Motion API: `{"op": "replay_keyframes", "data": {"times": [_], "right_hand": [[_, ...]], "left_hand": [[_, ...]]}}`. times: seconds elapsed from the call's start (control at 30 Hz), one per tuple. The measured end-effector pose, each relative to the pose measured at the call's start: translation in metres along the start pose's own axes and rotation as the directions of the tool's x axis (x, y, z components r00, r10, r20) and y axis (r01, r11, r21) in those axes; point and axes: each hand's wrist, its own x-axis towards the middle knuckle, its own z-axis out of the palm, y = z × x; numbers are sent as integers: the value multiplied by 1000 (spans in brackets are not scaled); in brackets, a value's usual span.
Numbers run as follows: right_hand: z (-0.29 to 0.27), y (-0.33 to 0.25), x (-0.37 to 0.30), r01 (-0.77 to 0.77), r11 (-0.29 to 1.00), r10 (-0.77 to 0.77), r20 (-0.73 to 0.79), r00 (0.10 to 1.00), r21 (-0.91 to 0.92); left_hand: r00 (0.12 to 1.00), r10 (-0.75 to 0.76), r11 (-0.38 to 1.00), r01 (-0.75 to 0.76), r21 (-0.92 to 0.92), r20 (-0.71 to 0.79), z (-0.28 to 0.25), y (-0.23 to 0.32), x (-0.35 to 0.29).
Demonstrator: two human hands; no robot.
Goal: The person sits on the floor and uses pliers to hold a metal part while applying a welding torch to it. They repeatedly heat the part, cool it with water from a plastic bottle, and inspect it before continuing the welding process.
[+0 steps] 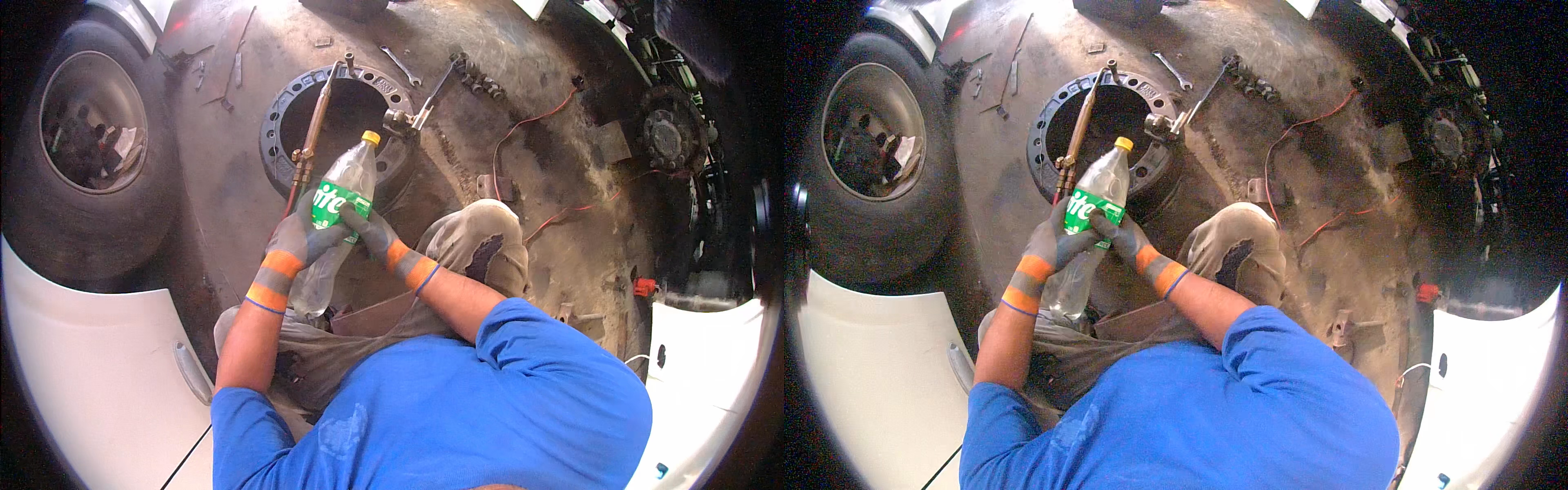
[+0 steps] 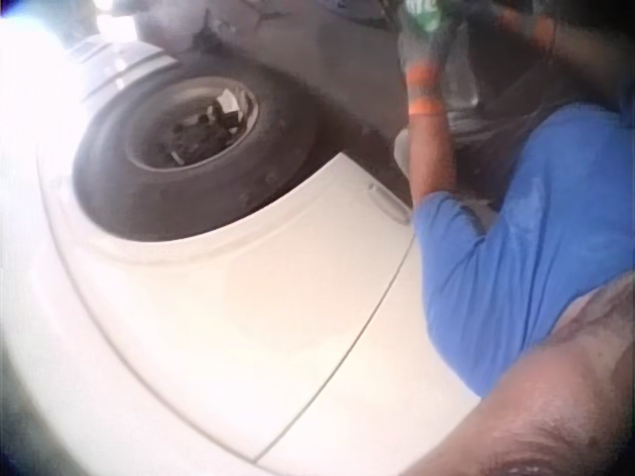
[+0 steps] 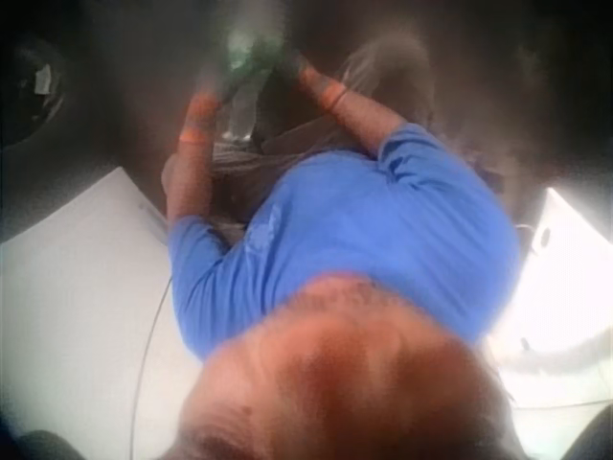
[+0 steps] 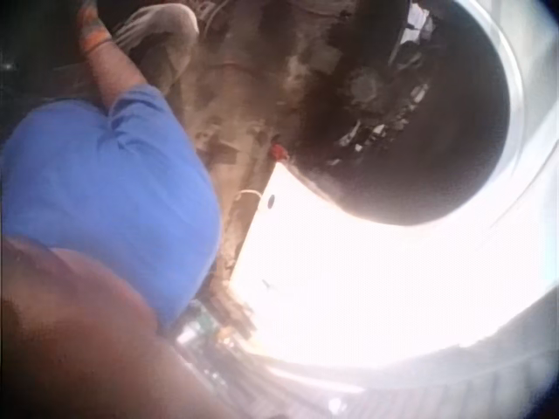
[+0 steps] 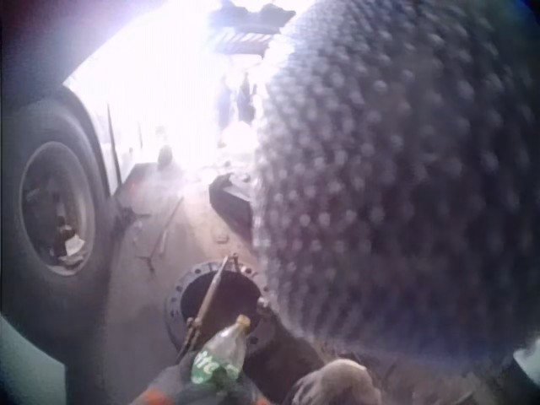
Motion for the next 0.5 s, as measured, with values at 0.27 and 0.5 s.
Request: {"op": "replay_keyframes", "data": {"times": [0.27,0.5], "right_hand": [[-30,64,12,-100,985,121,-153,981,139],[-32,42,7,-91,989,113,-187,976,119]], "left_hand": [[995,-49,976,29,217,90,15,3,29],[989,-39,968,2,251,141,14,20,40]]}}
